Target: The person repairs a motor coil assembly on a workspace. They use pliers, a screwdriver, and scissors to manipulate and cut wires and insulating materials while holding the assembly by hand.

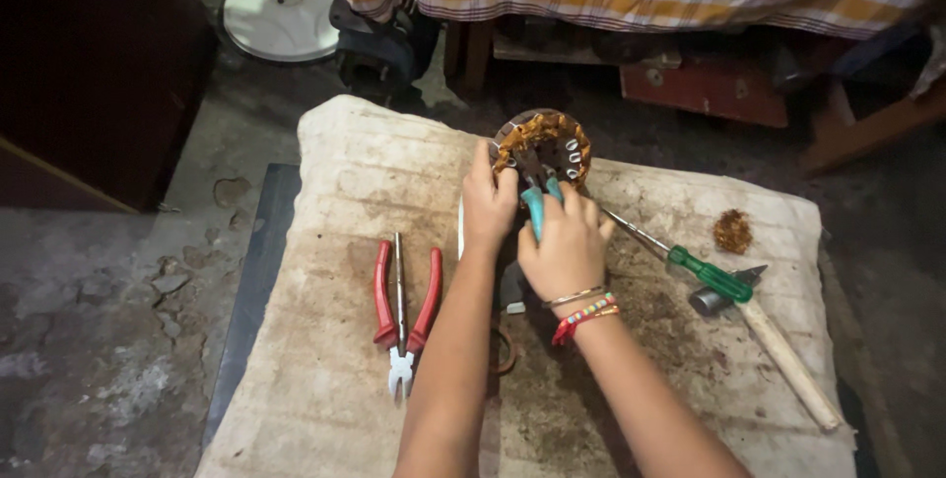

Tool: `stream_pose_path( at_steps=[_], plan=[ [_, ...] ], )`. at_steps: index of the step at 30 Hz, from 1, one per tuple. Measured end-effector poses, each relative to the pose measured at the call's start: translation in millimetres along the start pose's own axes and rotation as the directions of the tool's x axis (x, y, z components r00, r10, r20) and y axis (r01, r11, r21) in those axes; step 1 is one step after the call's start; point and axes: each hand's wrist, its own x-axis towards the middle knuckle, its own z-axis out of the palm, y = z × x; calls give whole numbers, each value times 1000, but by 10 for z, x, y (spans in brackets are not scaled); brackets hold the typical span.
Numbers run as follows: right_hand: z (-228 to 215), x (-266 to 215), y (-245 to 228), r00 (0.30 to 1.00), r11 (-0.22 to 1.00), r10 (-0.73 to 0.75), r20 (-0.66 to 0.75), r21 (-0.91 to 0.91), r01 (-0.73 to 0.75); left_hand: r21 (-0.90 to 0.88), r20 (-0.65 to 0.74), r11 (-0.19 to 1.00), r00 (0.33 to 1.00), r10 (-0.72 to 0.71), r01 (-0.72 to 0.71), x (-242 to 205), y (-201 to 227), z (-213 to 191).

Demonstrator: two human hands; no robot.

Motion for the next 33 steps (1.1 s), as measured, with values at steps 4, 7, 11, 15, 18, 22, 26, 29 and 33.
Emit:
stream_pose_path(
  at_steps=[4, 7, 11, 15, 18, 22, 26, 29, 33],
  plan=[
    [3, 62, 148, 999, 995, 18, 28, 100, -21, 54, -19, 998, 999, 38, -37, -15, 24, 6],
    [-20, 62, 237, 998, 956, 10, 59, 291, -27, 48, -33, 999, 999, -15, 16, -41, 98, 14],
    [-56, 20, 308, 945, 825, 145, 295, 491, -280, 125, -45, 990, 997, 65, -59, -72, 164, 10],
    [-99, 29, 402, 971, 818, 52, 235, 548, -177, 111, -25, 993, 999, 46, -43, -115, 159, 20],
    [-193, -54, 496, 990, 936, -139, -9, 325, 134, 71, -22, 995, 998, 66, -64, -89, 159, -3],
    [-137, -52, 595, 967, 946, -220, -132, 212, 244, 103, 10, 994, 999, 46, -47, -76, 165, -9],
    [80, -161, 634, 788, 249, 82, 610, 754, -608, 56, 20, 995, 997, 81, -82, -52, 147, 2],
    [71, -192, 655, 745, 137, 55, 665, 734, -665, 55, 27, 990, 991, 131, -132, -101, 142, -32],
    [-207, -192, 701, 887, 514, 73, 456, 745, -426, 67, 48, 991, 992, 116, -119, -87, 171, -25]
  ],
)
